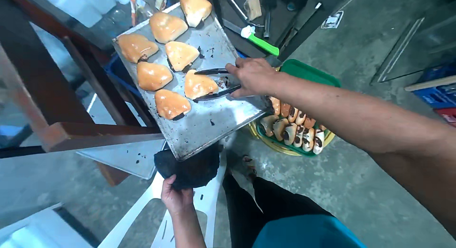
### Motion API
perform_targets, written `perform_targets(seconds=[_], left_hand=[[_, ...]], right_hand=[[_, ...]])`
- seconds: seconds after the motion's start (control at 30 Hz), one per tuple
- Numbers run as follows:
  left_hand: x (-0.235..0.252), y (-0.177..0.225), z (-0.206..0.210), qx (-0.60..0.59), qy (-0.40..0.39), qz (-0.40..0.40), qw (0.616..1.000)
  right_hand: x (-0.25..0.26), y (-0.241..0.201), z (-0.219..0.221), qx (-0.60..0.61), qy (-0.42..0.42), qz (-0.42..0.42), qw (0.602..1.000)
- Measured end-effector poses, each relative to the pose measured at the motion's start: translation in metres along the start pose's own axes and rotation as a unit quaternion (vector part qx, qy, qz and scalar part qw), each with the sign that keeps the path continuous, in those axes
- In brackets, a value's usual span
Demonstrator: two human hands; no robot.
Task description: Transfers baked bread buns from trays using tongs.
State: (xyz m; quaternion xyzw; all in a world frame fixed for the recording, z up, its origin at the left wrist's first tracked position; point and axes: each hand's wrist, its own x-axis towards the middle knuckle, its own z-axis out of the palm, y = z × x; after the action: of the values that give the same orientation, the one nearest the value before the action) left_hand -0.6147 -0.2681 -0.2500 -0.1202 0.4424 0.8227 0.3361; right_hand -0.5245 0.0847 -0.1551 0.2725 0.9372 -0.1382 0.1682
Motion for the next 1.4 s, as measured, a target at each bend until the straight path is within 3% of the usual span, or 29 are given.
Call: perform_targets(seconds=[0.13, 0.27, 0.37, 0.63, 0.87, 0.93, 1.03, 1.13, 1.23, 1.33, 1.4], left_hand=[[0.0, -0.001, -0.001, -0.004, -0.004, -0.008, 1.0], [0.001, 0.001, -0.001, -0.005, -0.002, -0.015, 1.0], [-0.001, 0.0, 0.007, 0.008, 0.031, -0.012, 0.999], [-0.005, -0.003, 0.017, 0.053, 0.048, 0.014, 0.997], [0.0, -0.004, 0.009, -0.097, 0.021, 0.023, 0.995], [0.003, -0.006, 0.005, -0.096, 0.013, 0.01, 0.995], [0.008, -0.01, 0.004, -0.043, 0.01, 0.012, 0.999], [0.014, -0.016, 0.013, 0.086, 0.067, 0.022, 0.994], [0.02, -0.02, 0.022, 0.186, 0.135, 0.039, 0.972], [0.024, -0.018, 0.029, 0.236, 0.179, 0.048, 0.954], [0.024, -0.016, 0.031, 0.248, 0.183, 0.048, 0.95]], right_hand=[[0.001, 0.02, 0.012, 0.13, 0.01, 0.026, 0.991], [-0.019, -0.006, -0.001, 0.061, -0.008, 0.07, 0.996], [-0.025, -0.027, 0.016, 0.035, 0.035, 0.078, 0.996], [-0.018, -0.019, 0.03, 0.12, -0.004, 0.095, 0.988], [-0.042, -0.008, 0.001, 0.164, -0.017, 0.097, 0.982], [-0.059, 0.002, -0.003, 0.275, -0.041, 0.1, 0.955], [-0.088, 0.011, 0.007, 0.506, -0.162, 0.192, 0.825], [-0.085, 0.001, 0.028, 0.597, -0.214, 0.231, 0.738], [-0.049, -0.03, 0.038, 0.663, -0.187, 0.204, 0.696], [-0.027, -0.048, 0.049, 0.694, -0.144, 0.199, 0.677], [-0.039, -0.036, 0.045, 0.638, -0.15, 0.182, 0.733]])
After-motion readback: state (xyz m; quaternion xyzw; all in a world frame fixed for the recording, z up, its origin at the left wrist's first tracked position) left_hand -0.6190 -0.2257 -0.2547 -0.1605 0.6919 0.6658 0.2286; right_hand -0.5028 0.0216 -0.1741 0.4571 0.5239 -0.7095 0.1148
